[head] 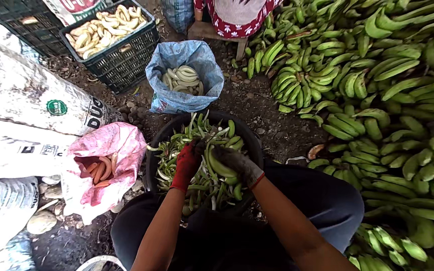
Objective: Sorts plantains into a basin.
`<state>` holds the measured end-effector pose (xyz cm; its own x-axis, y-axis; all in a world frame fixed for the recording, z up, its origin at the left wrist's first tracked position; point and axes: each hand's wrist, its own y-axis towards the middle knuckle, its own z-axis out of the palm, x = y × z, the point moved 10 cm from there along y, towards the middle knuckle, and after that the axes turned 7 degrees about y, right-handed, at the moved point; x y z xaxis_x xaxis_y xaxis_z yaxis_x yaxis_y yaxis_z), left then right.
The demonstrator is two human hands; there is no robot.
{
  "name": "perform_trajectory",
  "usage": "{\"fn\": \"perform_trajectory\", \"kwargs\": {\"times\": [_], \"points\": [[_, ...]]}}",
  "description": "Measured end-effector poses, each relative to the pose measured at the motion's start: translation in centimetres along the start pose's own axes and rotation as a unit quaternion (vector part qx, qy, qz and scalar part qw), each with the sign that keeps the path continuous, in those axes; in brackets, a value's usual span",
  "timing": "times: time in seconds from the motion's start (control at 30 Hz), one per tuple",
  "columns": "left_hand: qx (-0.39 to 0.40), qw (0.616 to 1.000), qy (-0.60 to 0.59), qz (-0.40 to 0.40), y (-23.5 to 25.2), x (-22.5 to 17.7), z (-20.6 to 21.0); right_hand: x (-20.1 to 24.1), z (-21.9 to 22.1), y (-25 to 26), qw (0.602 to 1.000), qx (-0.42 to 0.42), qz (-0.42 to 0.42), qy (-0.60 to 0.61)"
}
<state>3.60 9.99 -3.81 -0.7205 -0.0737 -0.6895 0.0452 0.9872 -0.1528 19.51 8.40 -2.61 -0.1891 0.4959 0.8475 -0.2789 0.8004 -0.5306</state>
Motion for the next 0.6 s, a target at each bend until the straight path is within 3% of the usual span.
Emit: {"fn": "perform_trajectory", "kwargs": {"times": [0.07, 0.2, 0.33, 0.6], "points": [[-0.008, 1.000, -0.021, -0.011, 0.1, 0.1, -0.1, -0.3, -0.1, -0.2, 1.000, 0.010, 0.007, 0.017], [0.004, 0.999, -0.044, 0.017, -0.9, -2.0, -0.4, -0.7, -2.3, 1.2, 0.981, -0.040, -0.011, 0.187], [0.011, 0.995, 0.017, 0.101, -2.1, -4.2, 0.8, -1.1, -4.2, 2.2, 0.936, -0.111, -0.034, 0.334], [-0.036, 0.968, 0.127, 0.214, -4.0, -6.9, 1.2, 0.1, -3.3, 2.5, 0.898, -0.004, -0.024, 0.439]]}}
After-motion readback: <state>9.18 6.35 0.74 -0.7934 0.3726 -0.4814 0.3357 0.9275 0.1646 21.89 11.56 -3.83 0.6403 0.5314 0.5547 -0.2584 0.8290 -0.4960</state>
